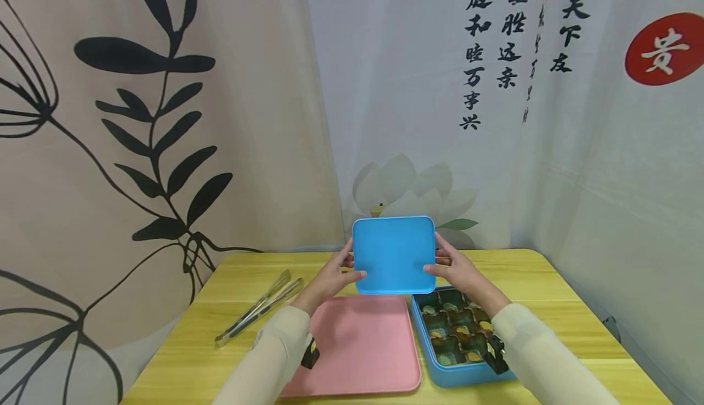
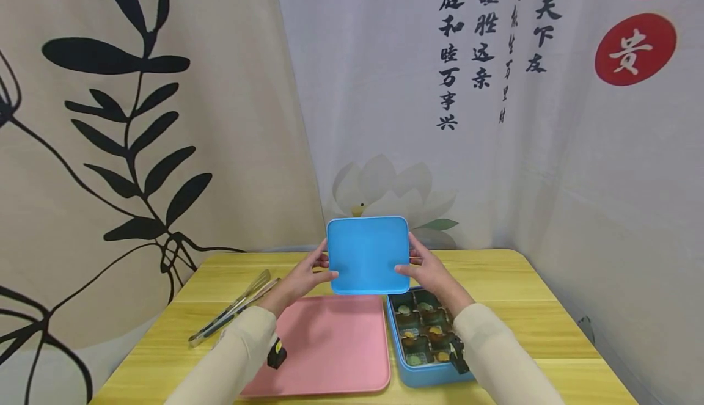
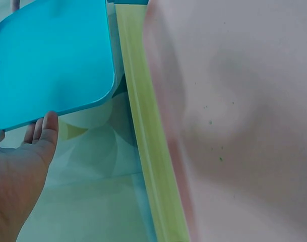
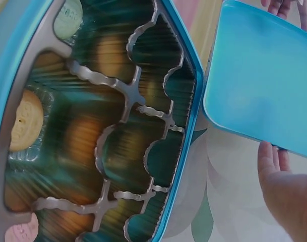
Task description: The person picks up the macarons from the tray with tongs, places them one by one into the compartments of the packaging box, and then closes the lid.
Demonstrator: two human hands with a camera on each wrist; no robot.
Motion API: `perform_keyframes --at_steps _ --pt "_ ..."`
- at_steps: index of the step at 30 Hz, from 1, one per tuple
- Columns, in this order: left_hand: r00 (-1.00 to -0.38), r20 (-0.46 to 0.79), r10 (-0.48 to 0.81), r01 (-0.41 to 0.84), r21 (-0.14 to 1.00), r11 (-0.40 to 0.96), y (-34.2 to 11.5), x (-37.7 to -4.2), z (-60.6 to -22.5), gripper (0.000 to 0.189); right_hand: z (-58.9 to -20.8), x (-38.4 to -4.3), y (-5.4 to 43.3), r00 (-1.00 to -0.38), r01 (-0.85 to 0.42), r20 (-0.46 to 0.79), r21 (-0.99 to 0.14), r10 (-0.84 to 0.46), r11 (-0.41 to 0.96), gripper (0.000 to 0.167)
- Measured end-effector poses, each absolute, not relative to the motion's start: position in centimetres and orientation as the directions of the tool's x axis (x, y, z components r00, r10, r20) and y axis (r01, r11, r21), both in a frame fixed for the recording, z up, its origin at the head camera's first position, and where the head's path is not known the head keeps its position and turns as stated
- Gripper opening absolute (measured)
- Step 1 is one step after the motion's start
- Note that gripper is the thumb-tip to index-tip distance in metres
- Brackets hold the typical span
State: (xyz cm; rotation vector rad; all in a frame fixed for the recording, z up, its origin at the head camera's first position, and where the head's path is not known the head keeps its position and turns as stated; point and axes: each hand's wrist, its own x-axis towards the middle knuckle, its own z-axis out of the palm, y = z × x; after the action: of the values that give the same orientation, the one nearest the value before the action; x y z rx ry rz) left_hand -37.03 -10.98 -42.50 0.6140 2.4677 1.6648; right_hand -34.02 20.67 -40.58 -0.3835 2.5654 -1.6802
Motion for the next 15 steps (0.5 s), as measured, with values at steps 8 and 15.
perform_keyframes --at_steps 8,15 --pt "-0.909 0.137 0.393 0.273 0.910 0.312 -10.72 -36.93 -42.35 0.087 -40.45 -34.04 21.24 -0.970 -0.179 0.092 -0.899 -0.226 0.400 0.085" --pt "-0.914 0.145 0.380 0.279 0.903 0.326 -10.39 -36.72 -42.20 0.086 -40.23 -33.95 21.57 -0.977 -0.171 0.101 -0.898 -0.189 0.406 0.082"
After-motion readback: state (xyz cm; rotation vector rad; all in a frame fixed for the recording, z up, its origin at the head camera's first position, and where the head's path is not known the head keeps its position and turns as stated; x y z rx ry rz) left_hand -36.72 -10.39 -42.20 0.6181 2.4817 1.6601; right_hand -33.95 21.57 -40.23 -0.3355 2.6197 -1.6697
